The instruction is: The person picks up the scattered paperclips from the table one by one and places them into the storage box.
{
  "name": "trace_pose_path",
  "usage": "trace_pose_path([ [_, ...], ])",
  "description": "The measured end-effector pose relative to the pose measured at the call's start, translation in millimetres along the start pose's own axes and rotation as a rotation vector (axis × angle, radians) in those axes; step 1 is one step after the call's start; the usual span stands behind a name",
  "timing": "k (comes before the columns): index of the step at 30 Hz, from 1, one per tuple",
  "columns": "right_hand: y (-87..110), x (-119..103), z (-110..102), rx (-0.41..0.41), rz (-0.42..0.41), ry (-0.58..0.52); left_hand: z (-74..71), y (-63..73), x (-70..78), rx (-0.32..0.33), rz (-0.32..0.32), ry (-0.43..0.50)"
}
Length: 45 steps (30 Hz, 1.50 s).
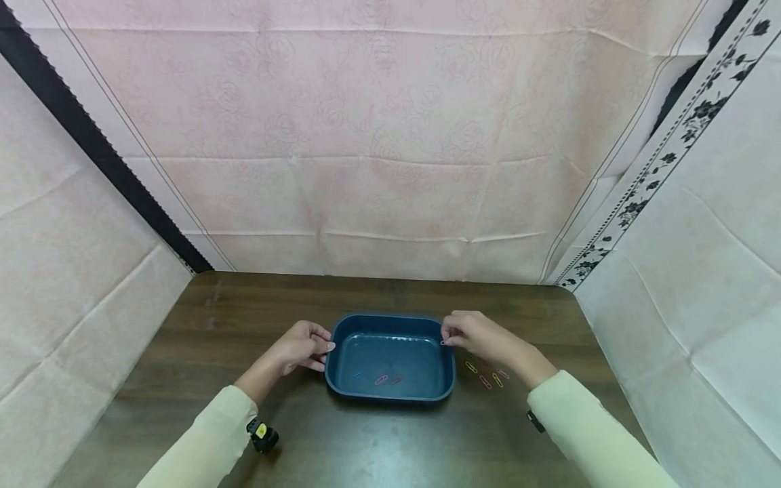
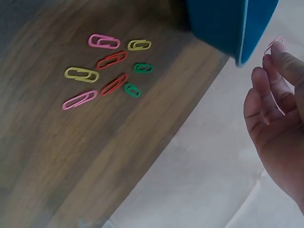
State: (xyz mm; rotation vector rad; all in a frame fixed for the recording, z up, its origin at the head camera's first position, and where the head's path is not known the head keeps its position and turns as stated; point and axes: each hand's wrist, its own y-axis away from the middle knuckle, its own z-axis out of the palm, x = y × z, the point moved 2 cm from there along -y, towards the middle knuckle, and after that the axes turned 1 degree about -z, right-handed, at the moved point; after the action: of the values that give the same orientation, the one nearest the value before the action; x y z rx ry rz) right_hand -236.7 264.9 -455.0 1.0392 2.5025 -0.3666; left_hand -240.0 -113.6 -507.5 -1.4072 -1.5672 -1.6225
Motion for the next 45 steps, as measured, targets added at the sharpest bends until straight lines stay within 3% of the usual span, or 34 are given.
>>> trace_pose_path([
  [19,-26.9,-24,19,-0.178,-0.033,-0.045,0.4,-2.3,-1.0,-0.002,-0.010,-0.001],
  [35,-43.2,-31,46,-0.366,-0.045,0.025,-0.5,0.2,1.8,-0.002,-0.003,-0.005],
  [45,-52.6,-31,62,-0.449,-0.031,0.128,-0.7,-0.6,0.3,-0.001,-0.012,0.000],
])
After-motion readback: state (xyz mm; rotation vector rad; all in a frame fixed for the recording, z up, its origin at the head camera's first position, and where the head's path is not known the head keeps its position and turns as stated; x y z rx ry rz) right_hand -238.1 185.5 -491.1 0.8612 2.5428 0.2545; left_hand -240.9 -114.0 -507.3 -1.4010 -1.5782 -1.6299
